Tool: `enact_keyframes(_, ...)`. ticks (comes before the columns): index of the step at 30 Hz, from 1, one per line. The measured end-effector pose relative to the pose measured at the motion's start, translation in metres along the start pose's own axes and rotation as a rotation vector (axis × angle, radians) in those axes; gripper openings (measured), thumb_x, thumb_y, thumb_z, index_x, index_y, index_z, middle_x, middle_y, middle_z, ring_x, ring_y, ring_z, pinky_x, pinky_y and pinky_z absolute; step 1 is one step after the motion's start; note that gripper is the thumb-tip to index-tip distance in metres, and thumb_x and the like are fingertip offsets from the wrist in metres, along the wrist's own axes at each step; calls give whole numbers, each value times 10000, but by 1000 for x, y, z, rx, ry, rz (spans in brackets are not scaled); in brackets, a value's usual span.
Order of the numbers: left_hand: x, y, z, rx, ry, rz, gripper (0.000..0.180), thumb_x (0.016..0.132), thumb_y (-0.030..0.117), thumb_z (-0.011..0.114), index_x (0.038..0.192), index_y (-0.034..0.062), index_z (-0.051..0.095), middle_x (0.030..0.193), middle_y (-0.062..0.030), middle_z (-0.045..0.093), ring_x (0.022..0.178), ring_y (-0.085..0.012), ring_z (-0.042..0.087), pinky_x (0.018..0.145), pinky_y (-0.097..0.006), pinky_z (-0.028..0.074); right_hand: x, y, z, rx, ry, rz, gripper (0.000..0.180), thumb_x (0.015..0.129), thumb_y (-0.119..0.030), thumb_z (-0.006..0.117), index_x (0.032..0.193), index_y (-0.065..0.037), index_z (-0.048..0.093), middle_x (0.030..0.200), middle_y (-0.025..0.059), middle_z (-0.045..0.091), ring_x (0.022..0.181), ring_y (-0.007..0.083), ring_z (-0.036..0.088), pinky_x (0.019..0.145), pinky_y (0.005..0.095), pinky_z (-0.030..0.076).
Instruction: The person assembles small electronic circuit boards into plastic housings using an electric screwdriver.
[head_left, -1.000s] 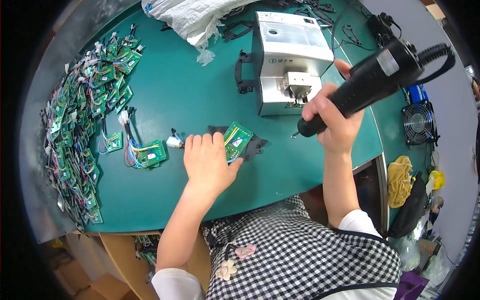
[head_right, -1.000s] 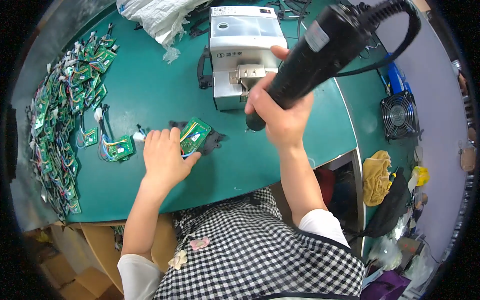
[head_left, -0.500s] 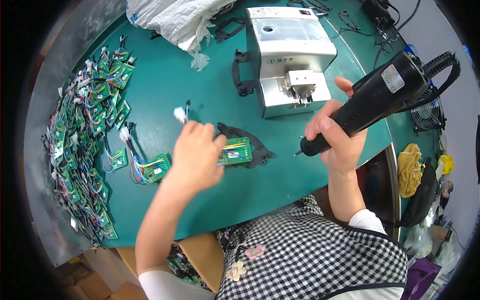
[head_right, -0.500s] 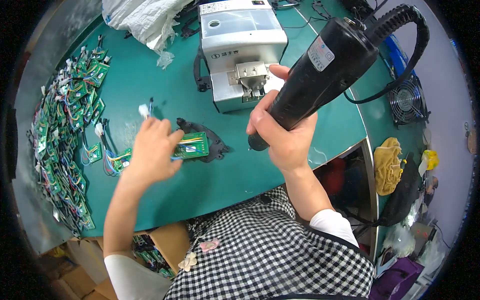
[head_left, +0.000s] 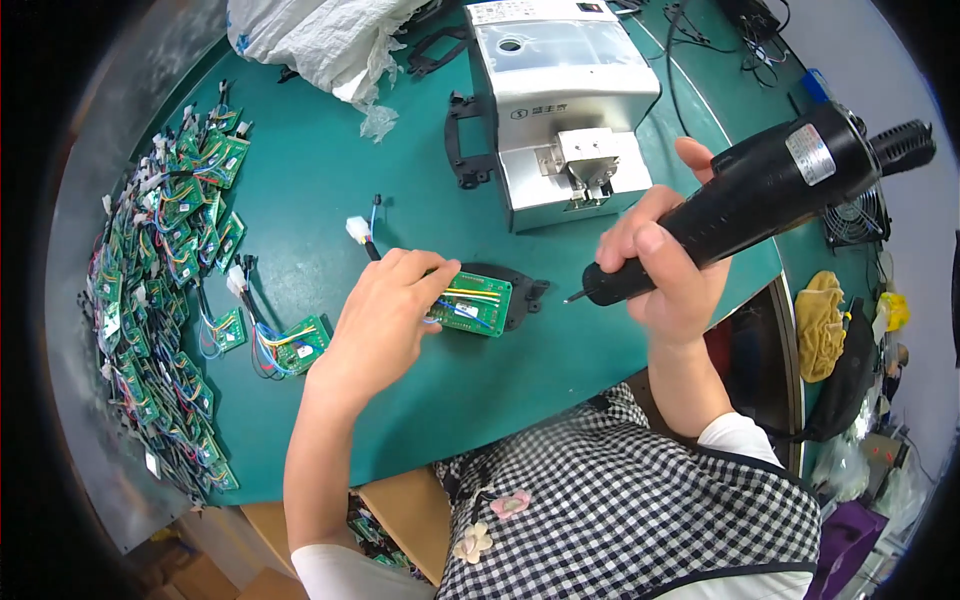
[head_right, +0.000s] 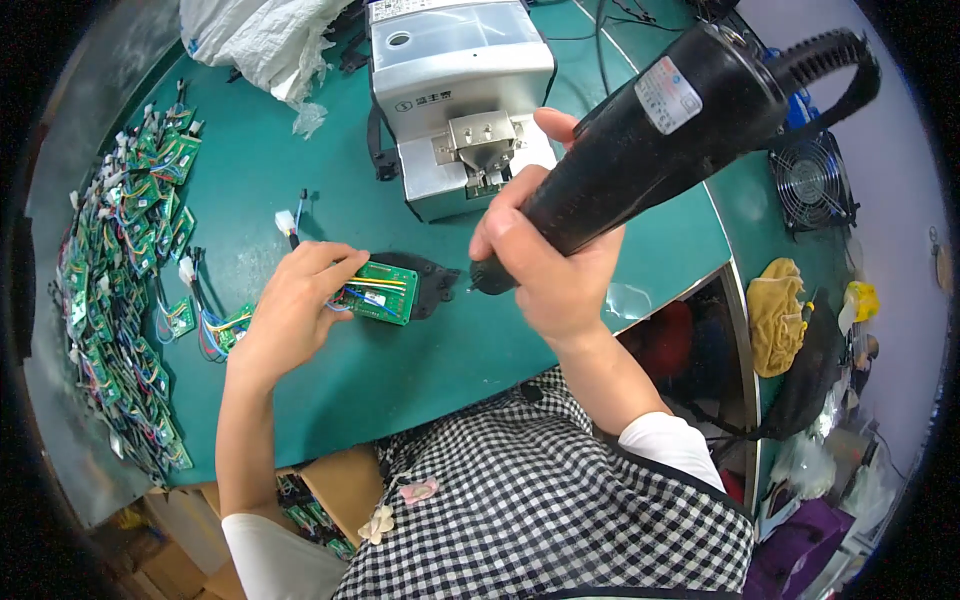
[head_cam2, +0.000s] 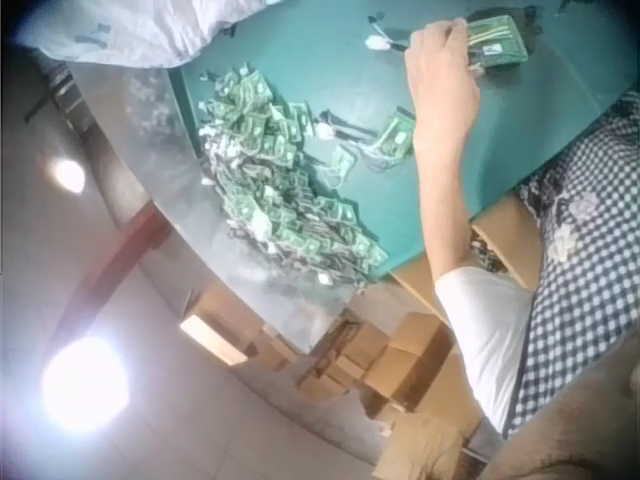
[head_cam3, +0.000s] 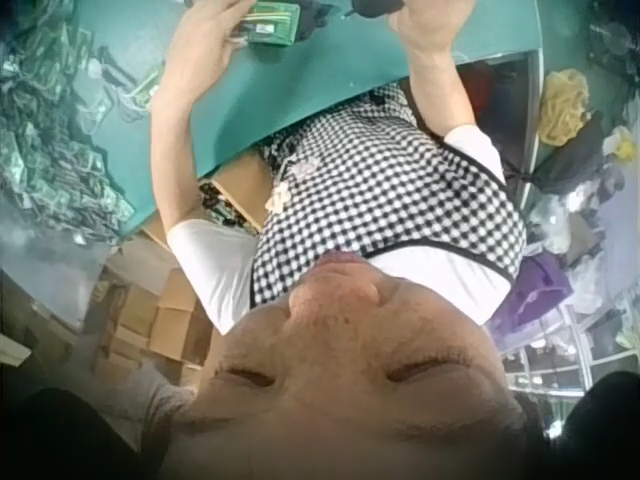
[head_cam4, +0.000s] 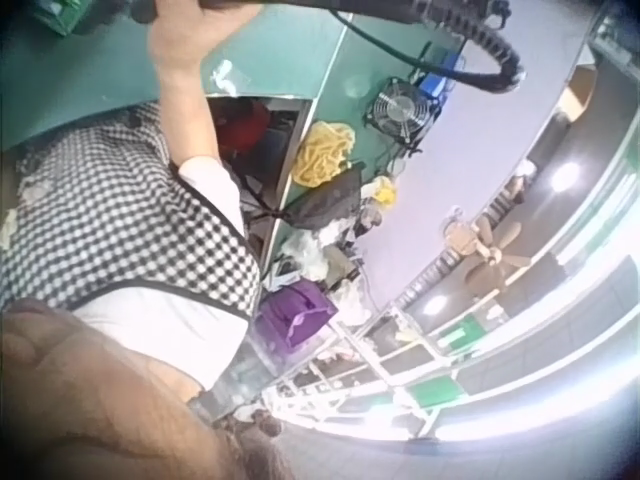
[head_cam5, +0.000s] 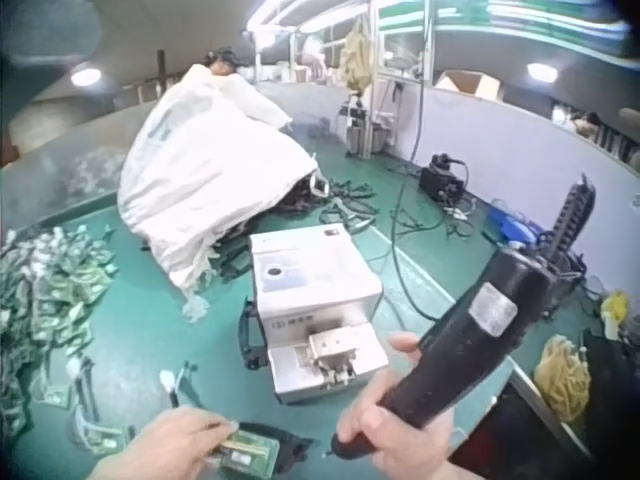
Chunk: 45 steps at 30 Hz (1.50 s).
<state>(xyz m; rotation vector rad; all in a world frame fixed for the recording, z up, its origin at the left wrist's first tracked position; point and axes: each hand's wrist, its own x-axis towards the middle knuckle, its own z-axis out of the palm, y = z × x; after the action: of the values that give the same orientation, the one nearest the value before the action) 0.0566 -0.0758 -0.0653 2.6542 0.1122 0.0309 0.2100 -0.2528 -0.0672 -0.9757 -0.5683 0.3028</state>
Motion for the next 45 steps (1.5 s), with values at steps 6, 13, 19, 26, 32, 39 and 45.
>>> enact_keyframes(6,9,-1,15,18,-17,-20,524,587,-47,677,1097,-1,564,1076,-112,543,985,-285,492,846,-367,399,3,19,14,49,-59,-162,785,729,39,576,1368,3,123,658,77,556,548,131,540,536,235,462)
enact_keyframes(13,11,3,24,50,-6,-46,525,570,-20,704,1078,-2,572,1045,-96,533,929,-268,499,812,-363,406,3,32,14,-213,-194,-112,847,766,-7,601,1387,-67,29,687,84,533,572,174,549,582,303,490)
enact_keyframes(19,12,3,26,110,-12,-28,519,573,-6,714,1073,-7,575,1007,-79,519,912,-227,507,787,-340,417,4,43,19,-250,-229,-158,766,745,37,582,1346,-14,111,692,99,544,572,163,550,570,274,485)
enact_keyframes(26,11,4,28,135,9,-21,504,556,2,723,1040,-4,583,932,-73,506,871,-224,514,758,-341,423,15,47,23,-371,-506,-215,76,662,-8,638,727,-27,603,906,80,567,560,93,479,539,217,365)
enact_keyframes(32,-1,18,45,144,85,-115,540,567,15,727,1080,-8,561,946,-98,526,891,-244,520,739,-346,418,27,14,9,-167,-318,-313,636,698,-27,629,1182,-36,217,684,68,541,567,150,533,605,308,467)
enact_keyframes(39,-12,34,54,87,245,-197,536,599,20,719,1108,15,549,1118,-113,532,969,-278,517,840,-384,401,66,-4,10,-324,-230,-445,687,732,22,560,1315,51,196,623,70,554,533,144,553,556,263,471)
enact_keyframes(45,-21,28,72,56,350,-207,487,622,58,718,1082,5,567,1088,-110,565,967,-265,520,841,-380,391,34,-7,9,-162,-184,-232,722,755,-29,577,1347,-5,163,638,72,518,513,153,531,513,297,473)
